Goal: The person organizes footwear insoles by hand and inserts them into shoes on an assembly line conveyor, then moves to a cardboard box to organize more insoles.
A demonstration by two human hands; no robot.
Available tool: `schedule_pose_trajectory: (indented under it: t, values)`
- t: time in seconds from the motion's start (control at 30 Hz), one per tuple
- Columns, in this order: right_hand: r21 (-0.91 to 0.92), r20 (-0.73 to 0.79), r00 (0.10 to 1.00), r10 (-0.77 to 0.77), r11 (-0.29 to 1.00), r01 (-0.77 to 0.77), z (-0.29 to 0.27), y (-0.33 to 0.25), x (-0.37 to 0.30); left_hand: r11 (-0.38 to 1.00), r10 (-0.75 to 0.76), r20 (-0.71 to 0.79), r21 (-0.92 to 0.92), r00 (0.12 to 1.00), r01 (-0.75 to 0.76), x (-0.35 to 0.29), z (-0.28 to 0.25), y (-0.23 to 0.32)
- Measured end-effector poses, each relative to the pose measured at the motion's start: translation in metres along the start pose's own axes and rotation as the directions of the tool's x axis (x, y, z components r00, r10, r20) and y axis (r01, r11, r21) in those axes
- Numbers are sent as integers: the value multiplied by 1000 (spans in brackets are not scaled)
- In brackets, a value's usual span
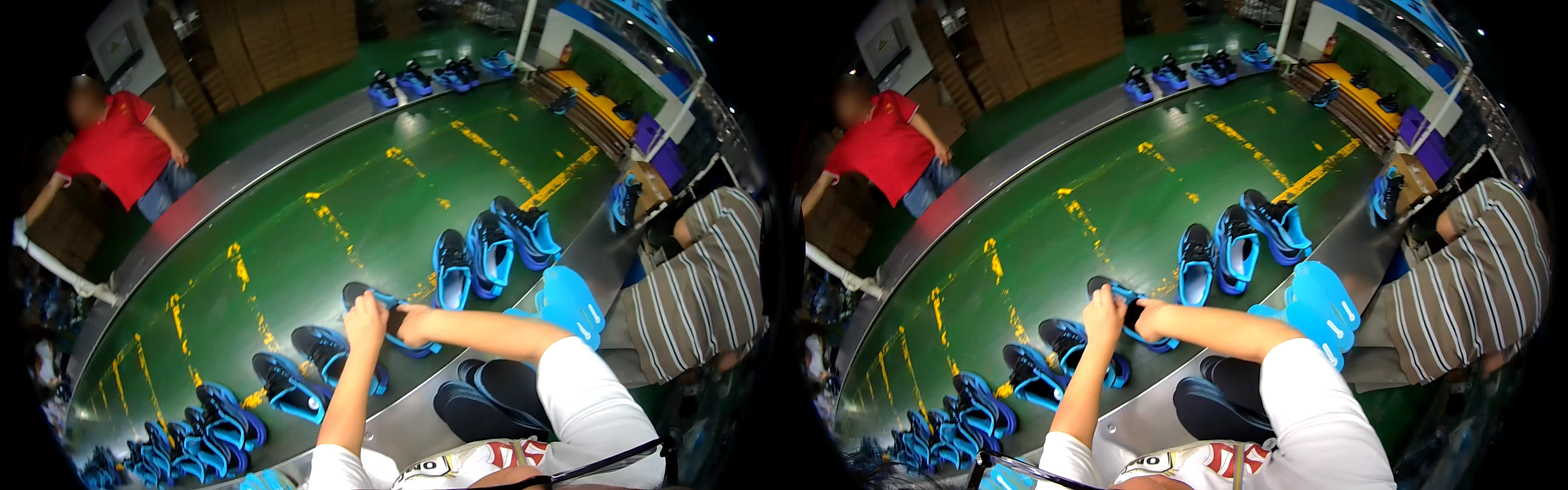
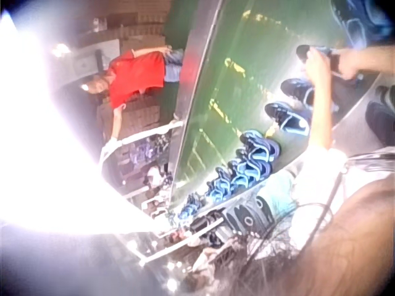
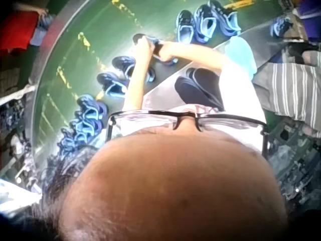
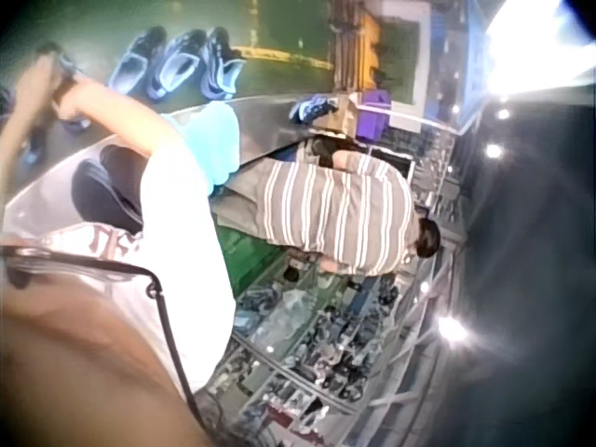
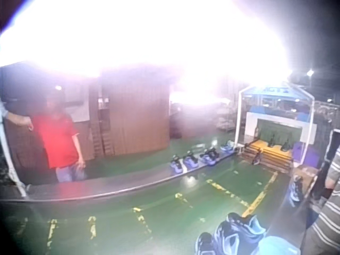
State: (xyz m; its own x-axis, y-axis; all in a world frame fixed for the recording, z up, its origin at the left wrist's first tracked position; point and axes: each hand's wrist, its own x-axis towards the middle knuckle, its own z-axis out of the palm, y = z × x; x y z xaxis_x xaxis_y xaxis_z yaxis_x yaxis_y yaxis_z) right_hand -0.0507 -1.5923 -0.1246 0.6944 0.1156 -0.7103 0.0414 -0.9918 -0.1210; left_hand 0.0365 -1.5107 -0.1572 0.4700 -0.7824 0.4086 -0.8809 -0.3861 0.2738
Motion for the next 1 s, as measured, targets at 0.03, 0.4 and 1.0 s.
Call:
schedule_pose_trajectory:
  t: [0.03,0.4,1.0]
  values:
    - [155,103,995,-4,988,-12,-17,-3,-17,1000,29,26,-4,999,-29,0,-8,1]
    - [416,-277,951,136,909,-9,37,-4,-54,976,41,394,182,918,-122,7,9,10]
    - [821,-369,431,823,506,-264,139,-122,-275,990,-136,-8,-20,991,136,-30,6,27]
